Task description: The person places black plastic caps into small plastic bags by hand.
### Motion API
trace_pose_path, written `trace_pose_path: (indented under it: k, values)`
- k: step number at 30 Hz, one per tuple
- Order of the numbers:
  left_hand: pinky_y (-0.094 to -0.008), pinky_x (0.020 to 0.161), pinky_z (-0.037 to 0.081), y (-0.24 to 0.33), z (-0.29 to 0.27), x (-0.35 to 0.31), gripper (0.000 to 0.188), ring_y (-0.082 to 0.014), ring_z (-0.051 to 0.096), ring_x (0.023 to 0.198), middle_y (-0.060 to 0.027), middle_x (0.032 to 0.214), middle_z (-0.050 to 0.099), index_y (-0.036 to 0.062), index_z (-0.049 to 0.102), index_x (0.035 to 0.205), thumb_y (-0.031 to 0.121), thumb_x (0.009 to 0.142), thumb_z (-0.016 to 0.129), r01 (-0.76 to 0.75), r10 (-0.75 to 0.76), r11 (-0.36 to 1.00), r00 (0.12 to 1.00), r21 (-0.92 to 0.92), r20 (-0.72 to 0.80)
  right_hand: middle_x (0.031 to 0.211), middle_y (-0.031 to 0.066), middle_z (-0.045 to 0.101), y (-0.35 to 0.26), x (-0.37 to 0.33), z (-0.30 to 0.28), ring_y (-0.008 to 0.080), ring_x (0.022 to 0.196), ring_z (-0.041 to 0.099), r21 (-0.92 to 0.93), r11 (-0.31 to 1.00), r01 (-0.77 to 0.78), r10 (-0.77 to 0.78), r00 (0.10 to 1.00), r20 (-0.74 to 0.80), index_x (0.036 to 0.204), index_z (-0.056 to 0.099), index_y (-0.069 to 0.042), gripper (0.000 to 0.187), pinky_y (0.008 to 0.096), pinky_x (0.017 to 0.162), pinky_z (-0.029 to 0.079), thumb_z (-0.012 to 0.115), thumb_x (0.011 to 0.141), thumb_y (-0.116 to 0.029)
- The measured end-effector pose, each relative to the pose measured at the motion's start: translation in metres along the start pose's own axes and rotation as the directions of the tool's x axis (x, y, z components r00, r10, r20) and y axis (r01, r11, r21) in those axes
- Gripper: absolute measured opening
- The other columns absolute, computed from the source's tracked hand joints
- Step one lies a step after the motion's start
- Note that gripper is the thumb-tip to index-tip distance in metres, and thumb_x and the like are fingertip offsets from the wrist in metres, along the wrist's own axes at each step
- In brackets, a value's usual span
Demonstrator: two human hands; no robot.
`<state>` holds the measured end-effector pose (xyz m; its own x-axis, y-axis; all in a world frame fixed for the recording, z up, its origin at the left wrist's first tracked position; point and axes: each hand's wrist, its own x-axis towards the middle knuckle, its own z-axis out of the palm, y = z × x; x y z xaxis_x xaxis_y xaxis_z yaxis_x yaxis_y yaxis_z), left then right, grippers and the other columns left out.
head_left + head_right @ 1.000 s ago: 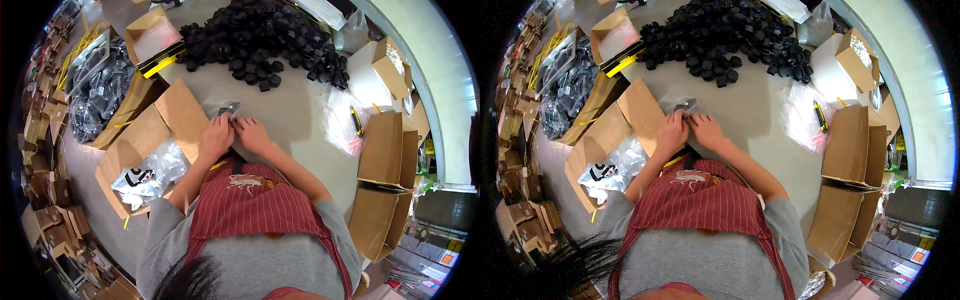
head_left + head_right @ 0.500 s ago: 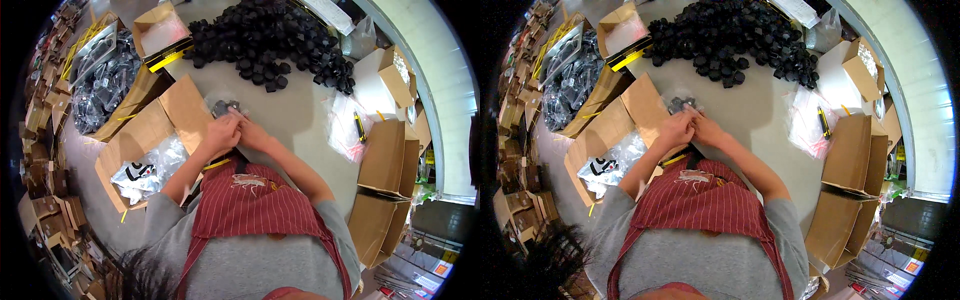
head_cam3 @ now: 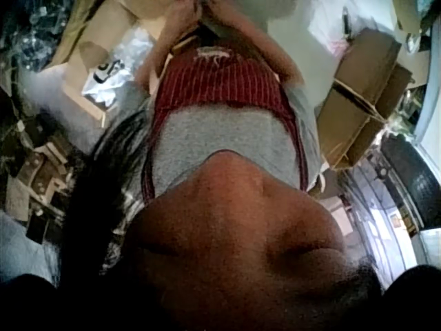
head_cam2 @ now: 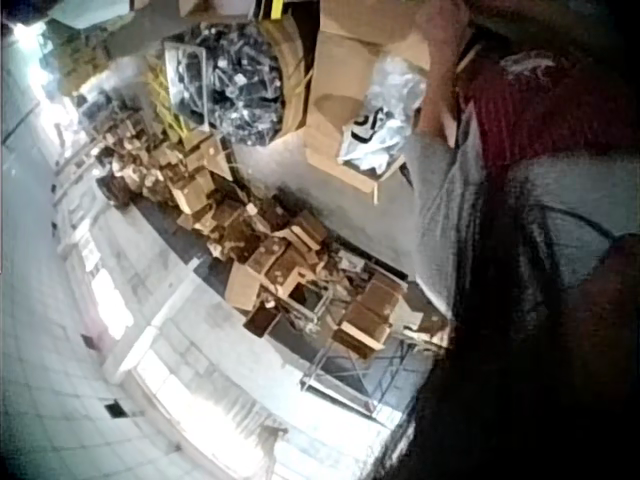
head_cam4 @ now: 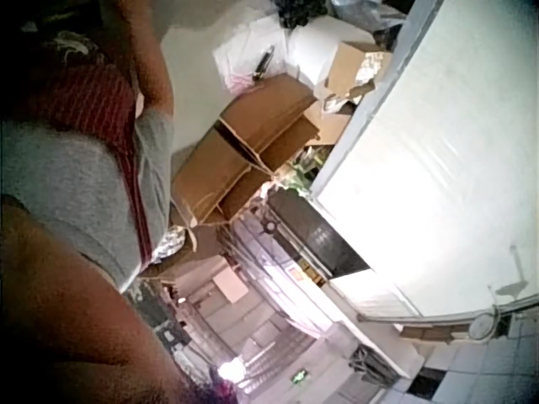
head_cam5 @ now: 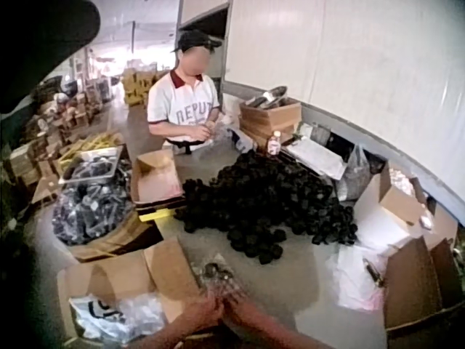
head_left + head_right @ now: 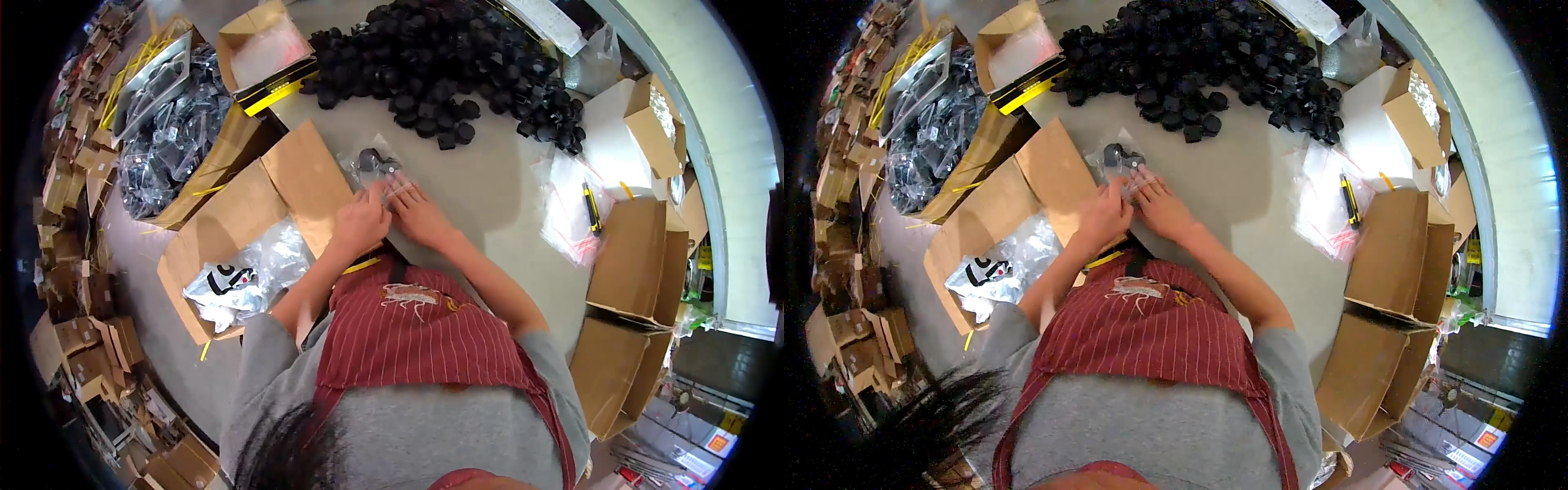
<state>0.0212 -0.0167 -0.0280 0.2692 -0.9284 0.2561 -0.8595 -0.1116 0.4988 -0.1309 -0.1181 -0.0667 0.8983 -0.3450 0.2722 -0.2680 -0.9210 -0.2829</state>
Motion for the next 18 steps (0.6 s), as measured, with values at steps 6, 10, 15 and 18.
trace_pose_path:
  k: [6,10,15,18]
  values:
    - [-0.0442,0.066,0.054,-0.004,0.013,0.005,0.038,-0.0311,0.065,0.084,-0.0148,0.085,0.066,0.0076,0.055,0.117,0.015,0.08,0.062,-0.051,0.052,0.998,0.997,0.026,-0.06,0.133,0.0154,0.056,0.023,0.006,-0.03,0.0336,0.126,0.051,0.17,0.964,0.203,-0.201,0.979,-0.024,0.12,0.061,-0.002,0.039,0.0467,0.111,0.037,0.063,0.081,-0.008]
    - [-0.0436,0.066,0.054,0.002,0.01,0.005,0.039,-0.0303,0.064,0.086,-0.0128,0.09,0.066,0.0073,0.057,0.12,0.013,0.082,0.061,-0.078,0.081,0.991,0.996,0.105,-0.027,0.126,0.0153,0.057,0.075,0.032,-0.055,0.0347,0.114,0.056,0.071,0.978,-0.197,0.209,0.897,-0.39,0.121,0.061,-0.007,0.044,0.046,0.098,0.045,0.065,0.078,-0.004]
    - [-0.0421,0.068,0.054,0.01,0.007,0.006,0.037,-0.0285,0.064,0.087,-0.0111,0.089,0.065,0.0066,0.057,0.117,0.012,0.081,0.059,-0.156,0.162,0.983,0.985,0.097,-0.056,0.132,0.0192,0.048,0.133,0.017,-0.048,0.0412,0.108,0.056,-0.365,0.821,-0.439,0.37,0.896,-0.245,0.138,0.047,-0.01,0.064,0.0467,0.093,0.046,0.069,0.078,-0.008]
    - [-0.0427,0.069,0.054,0.006,0.009,0.0,0.037,-0.0288,0.064,0.087,-0.0113,0.089,0.065,0.0063,0.057,0.118,0.013,0.081,0.06,-0.091,0.094,0.991,0.995,0.095,-0.036,0.121,0.0178,0.052,0.115,0.006,-0.046,0.0412,0.102,0.057,-0.198,0.809,-0.554,0.55,0.831,-0.077,0.134,0.049,-0.011,0.06,0.0474,0.091,0.046,0.072,0.078,-0.014]
